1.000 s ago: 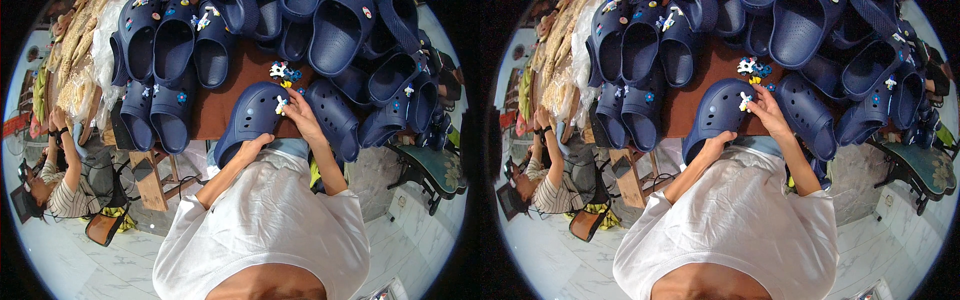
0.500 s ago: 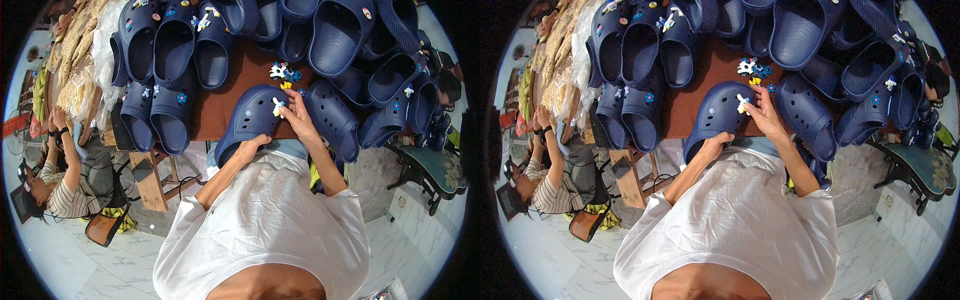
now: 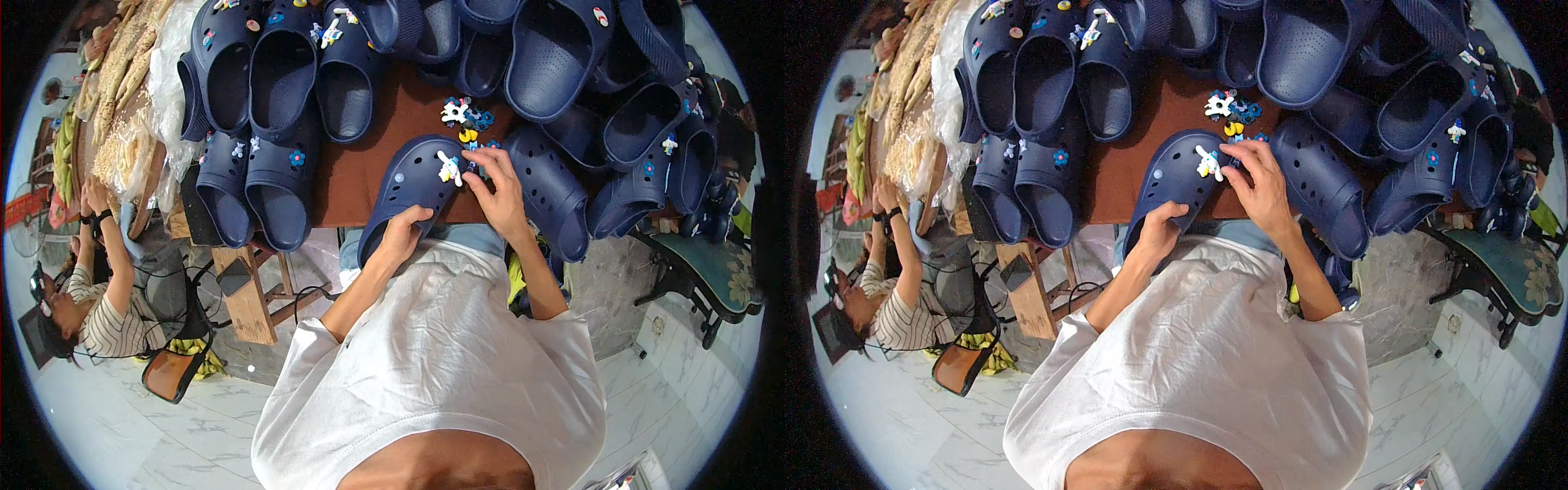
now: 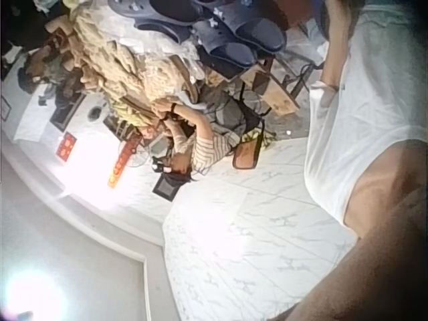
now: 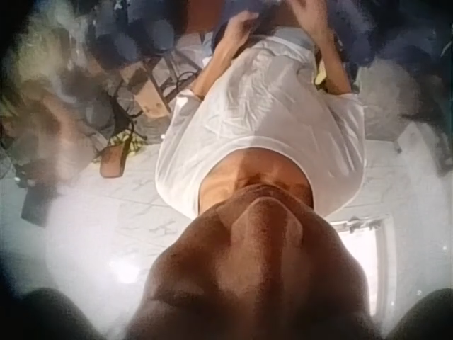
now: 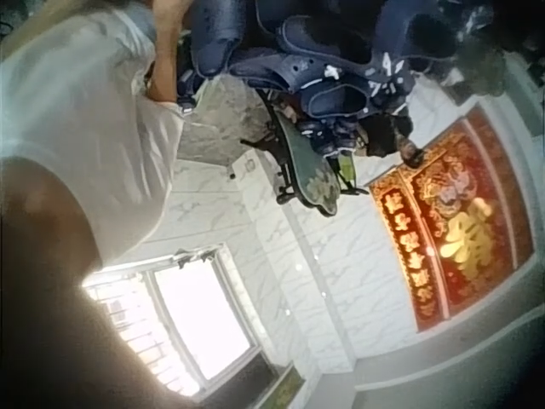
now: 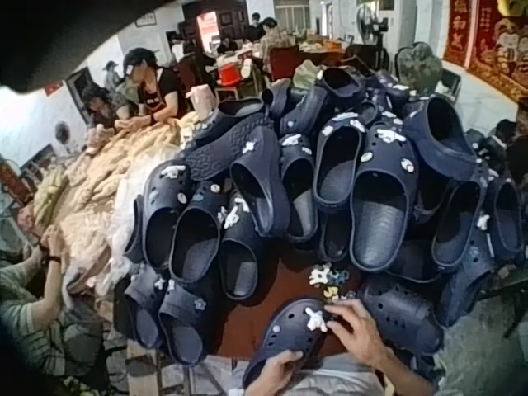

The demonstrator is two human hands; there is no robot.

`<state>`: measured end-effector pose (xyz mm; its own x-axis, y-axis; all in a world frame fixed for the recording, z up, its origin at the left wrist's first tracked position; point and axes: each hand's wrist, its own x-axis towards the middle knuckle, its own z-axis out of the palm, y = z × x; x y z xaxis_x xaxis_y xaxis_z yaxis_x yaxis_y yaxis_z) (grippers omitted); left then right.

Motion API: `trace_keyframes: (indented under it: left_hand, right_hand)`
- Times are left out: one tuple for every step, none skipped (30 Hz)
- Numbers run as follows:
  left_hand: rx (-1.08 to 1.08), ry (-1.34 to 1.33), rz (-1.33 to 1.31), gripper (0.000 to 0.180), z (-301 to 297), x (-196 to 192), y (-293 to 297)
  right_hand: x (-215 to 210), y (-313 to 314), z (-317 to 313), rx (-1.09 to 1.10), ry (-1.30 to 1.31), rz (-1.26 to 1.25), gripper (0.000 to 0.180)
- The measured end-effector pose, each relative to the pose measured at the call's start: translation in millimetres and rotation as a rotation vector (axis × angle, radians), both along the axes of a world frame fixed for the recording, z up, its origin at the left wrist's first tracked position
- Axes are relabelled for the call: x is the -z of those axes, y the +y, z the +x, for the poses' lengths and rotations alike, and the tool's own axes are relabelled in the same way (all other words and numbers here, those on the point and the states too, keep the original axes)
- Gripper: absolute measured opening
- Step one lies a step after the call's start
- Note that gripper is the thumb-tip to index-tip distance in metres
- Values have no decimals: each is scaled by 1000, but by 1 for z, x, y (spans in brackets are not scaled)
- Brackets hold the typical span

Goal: Attaching decorative charms to the holes of rubber clogs.

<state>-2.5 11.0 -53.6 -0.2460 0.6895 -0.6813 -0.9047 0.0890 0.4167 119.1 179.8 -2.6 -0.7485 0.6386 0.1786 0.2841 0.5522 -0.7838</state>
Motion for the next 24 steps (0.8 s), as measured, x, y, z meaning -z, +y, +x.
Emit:
trace_keyframes:
  left_hand:
    - [11, -5, 21, 11, 0, 2, -1]
    - [20, -10, 42, 8, 0, 3, -2]
    - [21, -10, 41, 8, 1, 3, -4]
    - [12, 2, 30, 6, 1, -4, -1]
    - [3, 14, 18, 4, 2, -8, 0]
    - [4, 15, 16, 4, 3, -8, 1]
    - [-5, 17, 33, 4, 3, -10, 2]
    - [-13, 19, 50, 3, 3, -11, 2]
    - [-15, 20, 48, 3, 3, -14, 3]
    - [-20, 19, 28, 2, 3, -21, 5]
    - [-25, 19, 8, 2, 3, -25, 7]
    - [-23, 17, 8, 2, 3, -21, 7]
    - [-10, 8, 22, 2, 1, -15, 5]
    - [3, -2, 36, 1, 0, -10, 4]
    - [2, -2, 35, 1, 0, -6, 2]
    - [-6, 2, 54, 1, 0, -5, 2]
    - [-14, 6, 74, 1, 0, -4, 2]
    - [-14, 6, 72, 1, 0, -4, 1]
    - [-9, -3, 67, 1, -1, -5, 1]
    - [-4, -12, 63, 2, -1, -6, 2]
    - [-3, -13, 64, 2, 0, -7, 4]
    - [-12, -6, 49, 2, 0, -9, 5]
    - [-21, 1, 35, 3, 0, -10, 5]
    - [-21, 1, 35, 3, 0, -9, 6]
  right_hand:
    - [-6, -1, -2, -9, 4, -4, 33]
    - [-4, -2, -3, -8, 4, -4, 33]
    - [-1, -2, -4, -34, -22, 37, 33]
    - [0, -2, -5, -59, -48, 79, 34]
    - [0, -3, -7, -58, -47, 78, 34]
    - [0, -5, -8, -39, -59, 74, 34]
    - [-1, -5, -10, -24, -71, 70, 34]
    - [0, -4, -10, -26, -69, 69, 34]
    - [1, -2, -11, -36, -69, 77, 33]
    - [3, 0, -11, -44, -71, 87, 33]
    - [4, 1, -12, -42, -73, 87, 33]
    - [4, 2, -12, -42, -66, 82, 33]
    - [5, 2, -13, -44, -59, 76, 33]
    - [5, 3, -14, -44, -60, 75, 33]
    - [5, 4, -13, -63, -69, 79, 33]
    - [5, 6, -13, -81, -78, 82, 32]
    - [5, 6, -13, -81, -79, 81, 32]
    - [4, 7, -14, -88, -88, 80, 32]
    - [4, 7, -14, -93, -98, 81, 32]
    - [5, 7, -14, -92, -99, 82, 32]
    - [6, 7, -13, -90, -95, 86, 32]
    - [6, 6, -13, -91, -90, 88, 32]
    - [6, 4, -13, -91, -90, 88, 32]
    - [6, 2, -13, -81, -79, 108, 30]
